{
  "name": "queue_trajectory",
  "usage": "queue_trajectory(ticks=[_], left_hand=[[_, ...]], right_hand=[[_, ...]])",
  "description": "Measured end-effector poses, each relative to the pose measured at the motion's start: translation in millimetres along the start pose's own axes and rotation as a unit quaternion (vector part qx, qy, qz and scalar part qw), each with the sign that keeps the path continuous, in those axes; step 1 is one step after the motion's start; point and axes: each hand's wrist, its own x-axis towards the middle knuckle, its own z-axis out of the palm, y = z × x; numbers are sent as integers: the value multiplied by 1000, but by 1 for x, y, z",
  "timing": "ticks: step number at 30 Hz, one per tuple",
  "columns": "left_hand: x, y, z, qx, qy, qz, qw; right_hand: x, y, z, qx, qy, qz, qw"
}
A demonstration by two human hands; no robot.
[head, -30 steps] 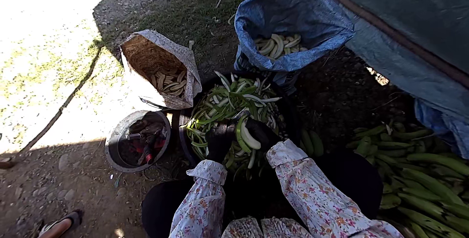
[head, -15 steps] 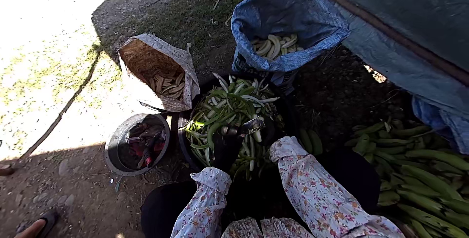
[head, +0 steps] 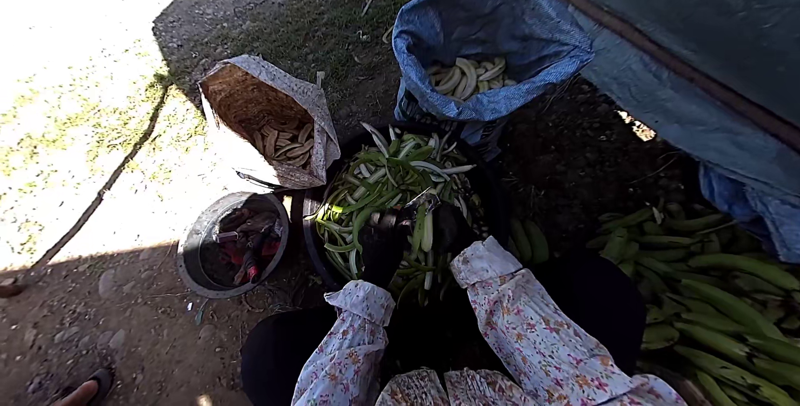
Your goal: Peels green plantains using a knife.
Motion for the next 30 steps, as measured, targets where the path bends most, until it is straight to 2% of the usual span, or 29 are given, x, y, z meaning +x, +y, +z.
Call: queue_trajectory(ticks=[1, 3, 5, 6, 9, 12, 14, 17, 21, 24, 27, 30], left_hand=[[4, -4, 0, 2, -20, -26, 999], [10, -9, -6, 3, -73, -78, 994], [13, -13, -9, 19, -108, -111, 988], [13, -14, -8, 30, -100, -111, 988], [9, -9, -6, 31, -79, -67, 994], [-3, 0, -4, 8, -82, 22, 996], [-11, 1, -2, -11, -78, 78, 994], [-15, -3, -2, -19, -62, 116, 991], [-9, -9, 1, -23, -38, 120, 992], [-2, -2, 0, -2, -49, 53, 997], [7, -5, 5, 31, -8, -46, 998], [10, -17, 4, 17, -1, -107, 994]], right_hand=[[-5, 2, 2, -92, -4, -10, 996], [-8, 1, -5, -263, -84, -26, 961], [-3, 1, -15, -329, -123, -32, 935], [1, 3, -19, -295, -110, -30, 949], [14, 0, -25, -72, -33, 27, 997], [26, -8, -32, 94, -27, 71, 993], [38, -11, -38, 150, -48, 93, 983], [55, -18, -48, 159, -101, 147, 971], [42, -13, -32, 125, -75, 122, 982], [24, 6, -20, 121, -103, 52, 986], [9, 17, -4, 51, -23, 11, 998], [-2, 19, -4, 25, -6, 24, 999]])
